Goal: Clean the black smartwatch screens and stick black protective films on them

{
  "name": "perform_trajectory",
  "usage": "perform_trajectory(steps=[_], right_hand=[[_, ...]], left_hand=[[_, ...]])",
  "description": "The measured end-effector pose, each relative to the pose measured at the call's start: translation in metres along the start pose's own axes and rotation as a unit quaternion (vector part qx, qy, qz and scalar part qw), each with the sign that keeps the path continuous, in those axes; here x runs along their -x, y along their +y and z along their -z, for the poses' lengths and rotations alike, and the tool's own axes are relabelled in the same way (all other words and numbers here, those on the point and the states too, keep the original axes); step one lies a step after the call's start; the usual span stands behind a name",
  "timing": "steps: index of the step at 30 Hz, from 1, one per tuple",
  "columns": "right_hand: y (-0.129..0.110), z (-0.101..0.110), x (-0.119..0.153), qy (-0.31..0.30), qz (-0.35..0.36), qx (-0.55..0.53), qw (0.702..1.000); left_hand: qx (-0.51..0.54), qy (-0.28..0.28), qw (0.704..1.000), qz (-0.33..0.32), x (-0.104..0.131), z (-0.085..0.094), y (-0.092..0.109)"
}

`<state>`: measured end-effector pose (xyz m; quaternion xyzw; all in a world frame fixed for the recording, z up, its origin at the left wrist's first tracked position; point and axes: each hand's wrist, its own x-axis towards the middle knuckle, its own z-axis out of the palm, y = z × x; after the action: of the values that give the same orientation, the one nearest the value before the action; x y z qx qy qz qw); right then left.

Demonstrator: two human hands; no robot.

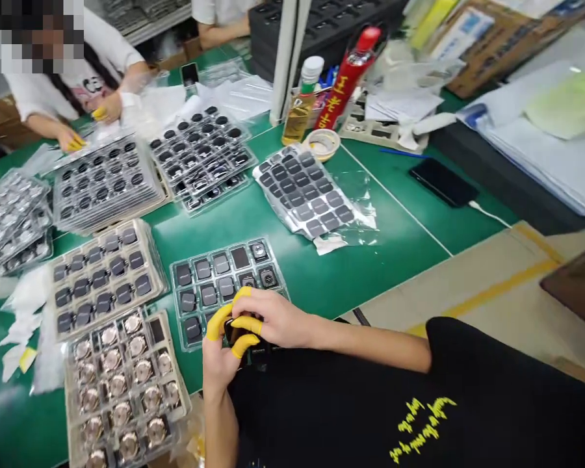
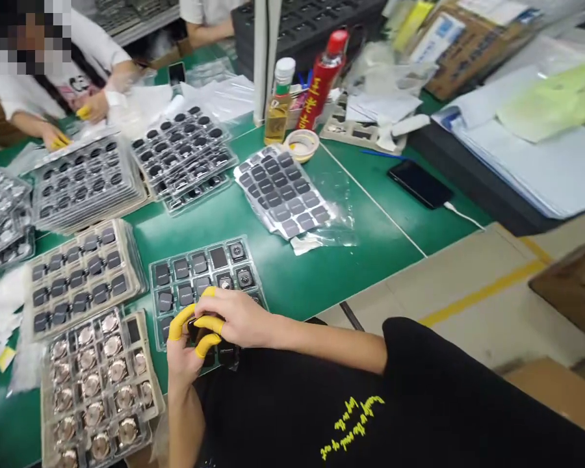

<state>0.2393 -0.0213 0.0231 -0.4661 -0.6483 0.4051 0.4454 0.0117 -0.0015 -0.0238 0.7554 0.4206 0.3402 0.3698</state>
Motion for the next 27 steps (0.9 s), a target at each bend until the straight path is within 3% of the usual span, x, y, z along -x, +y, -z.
perform_trajectory(steps=[3,10,17,21,27], right_hand=[[0.005,0.002,0.001,0.029,0.0,0.029,0.999],[0.016,0.015,0.007,0.074,-0.008,0.066,0.995],[0.021,0.022,0.015,0.084,0.023,0.108,0.99],[0.026,0.025,0.017,0.097,0.039,0.127,0.986],[0.023,0.03,0.017,0.128,0.052,0.103,0.985]], left_hand=[[0.041,-0.013,0.997,0.058,-0.01,-0.005,0.0],[0.187,-0.119,0.966,0.134,-0.034,-0.015,0.012],[0.249,-0.078,0.952,0.159,-0.032,-0.037,0.004],[0.264,-0.09,0.944,0.177,-0.031,-0.044,0.001],[0.259,-0.072,0.946,0.18,-0.044,-0.049,0.011]])
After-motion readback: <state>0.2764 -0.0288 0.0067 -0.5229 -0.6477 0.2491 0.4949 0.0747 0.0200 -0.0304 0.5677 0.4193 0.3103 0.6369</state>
